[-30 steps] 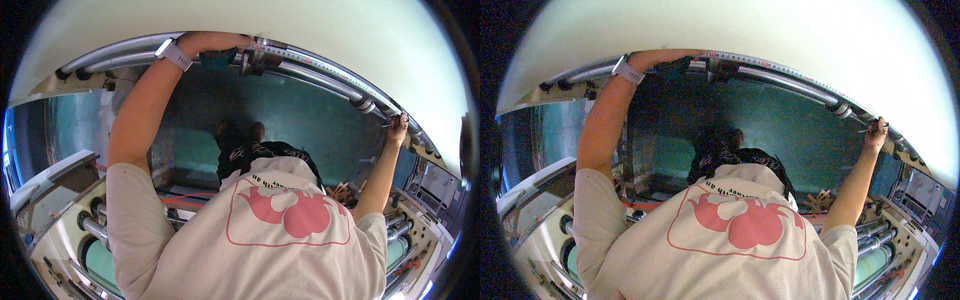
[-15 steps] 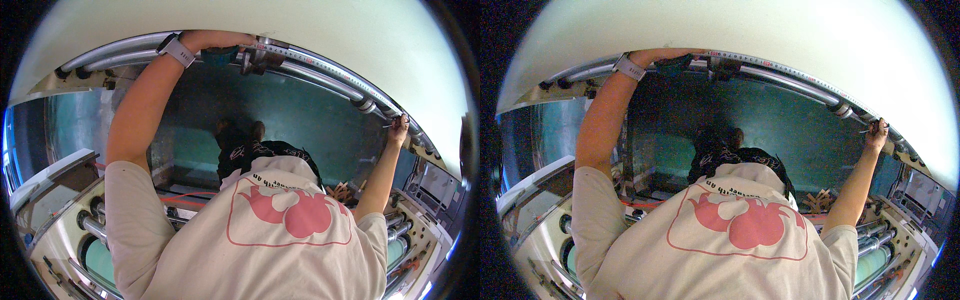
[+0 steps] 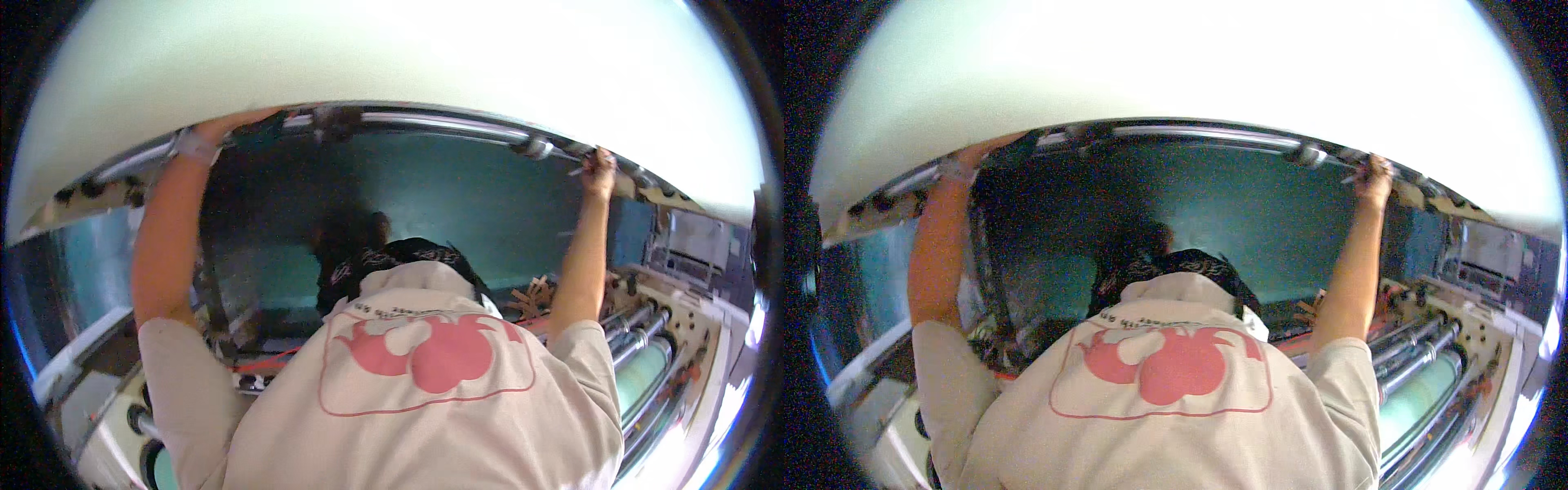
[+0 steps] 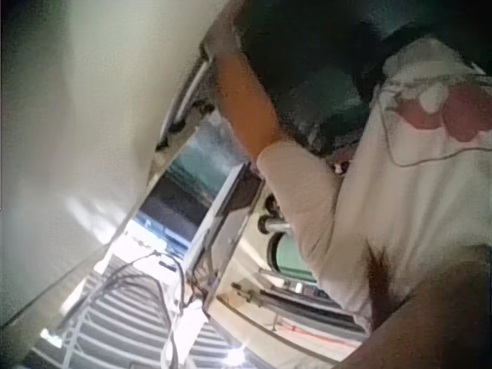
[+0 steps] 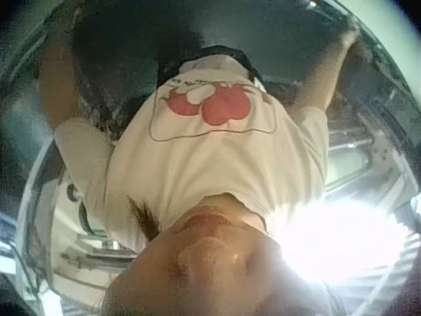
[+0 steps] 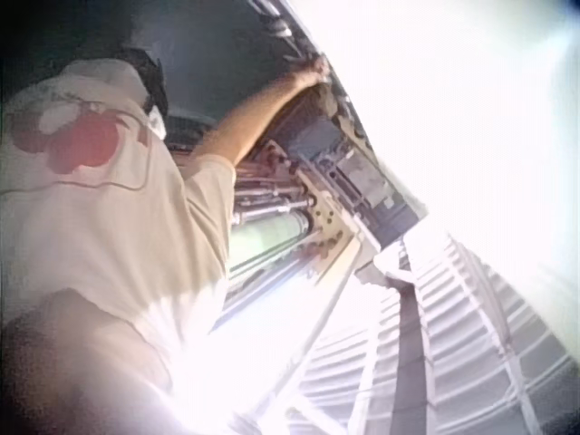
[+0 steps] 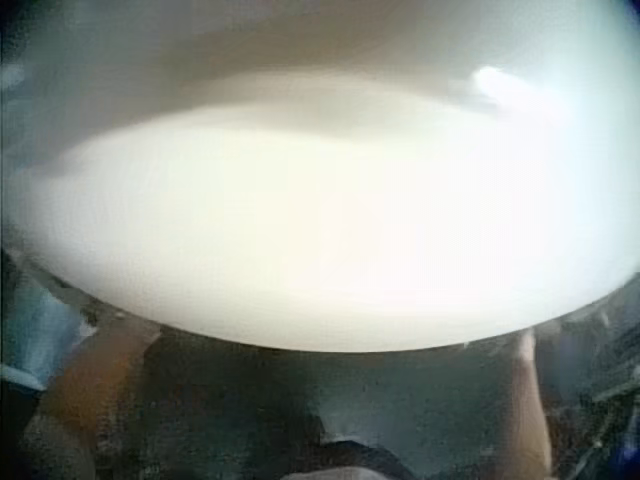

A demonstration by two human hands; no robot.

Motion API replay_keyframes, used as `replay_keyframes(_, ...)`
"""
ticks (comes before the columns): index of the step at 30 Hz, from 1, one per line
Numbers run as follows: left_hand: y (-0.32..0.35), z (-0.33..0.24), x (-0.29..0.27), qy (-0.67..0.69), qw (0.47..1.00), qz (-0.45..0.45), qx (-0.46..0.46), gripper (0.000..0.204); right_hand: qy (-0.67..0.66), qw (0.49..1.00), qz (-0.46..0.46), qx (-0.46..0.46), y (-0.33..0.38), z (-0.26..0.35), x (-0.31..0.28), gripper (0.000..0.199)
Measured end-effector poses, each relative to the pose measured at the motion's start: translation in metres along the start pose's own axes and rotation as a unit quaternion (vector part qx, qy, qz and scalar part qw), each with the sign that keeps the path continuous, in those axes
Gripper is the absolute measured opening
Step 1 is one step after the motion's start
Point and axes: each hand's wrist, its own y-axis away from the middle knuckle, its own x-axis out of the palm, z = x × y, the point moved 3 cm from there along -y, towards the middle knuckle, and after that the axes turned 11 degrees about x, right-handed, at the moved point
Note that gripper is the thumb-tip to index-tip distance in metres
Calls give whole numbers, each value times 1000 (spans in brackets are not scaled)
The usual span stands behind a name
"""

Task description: The person uses a tape measure to measure the distance between metal rollers on a large industrial machine. They repeatedly extend the tape measure across different sections of the machine's roller assembly, holding it in place with both hands to read the dimensions.

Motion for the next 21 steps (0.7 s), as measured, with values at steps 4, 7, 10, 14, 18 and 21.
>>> replay_keyframes(4, 3, -2, -5, 2, 1000, -13, -12, 43, -24, 1000, -1, -15, 7, 2, 19, 19)
replay_keyframes(7, 1, -10, 0, 1, 1000, -17, 2, 44, 2, 999, -38, -16, 19, 3, 24, 13)
replay_keyframes(10, -5, -28, 8, 10, 1000, 22, -19, 53, -1, 999, -48, -10, 19, 4, 23, 12)
replay_keyframes(14, -3, -30, 32, -280, 958, 15, 57, 63, -8, 999, -41, -5, 23, 6, 29, 18)
replay_keyframes(18, -7, -39, 36, -272, 961, 20, 53, 67, -2, 1000, 20, -11, 12, 2, 12, 14)
replay_keyframes(21, -5, -33, 38, -286, 956, -2, 62, 63, -20, 1000, 19, -5, 7, 2, 12, 13)
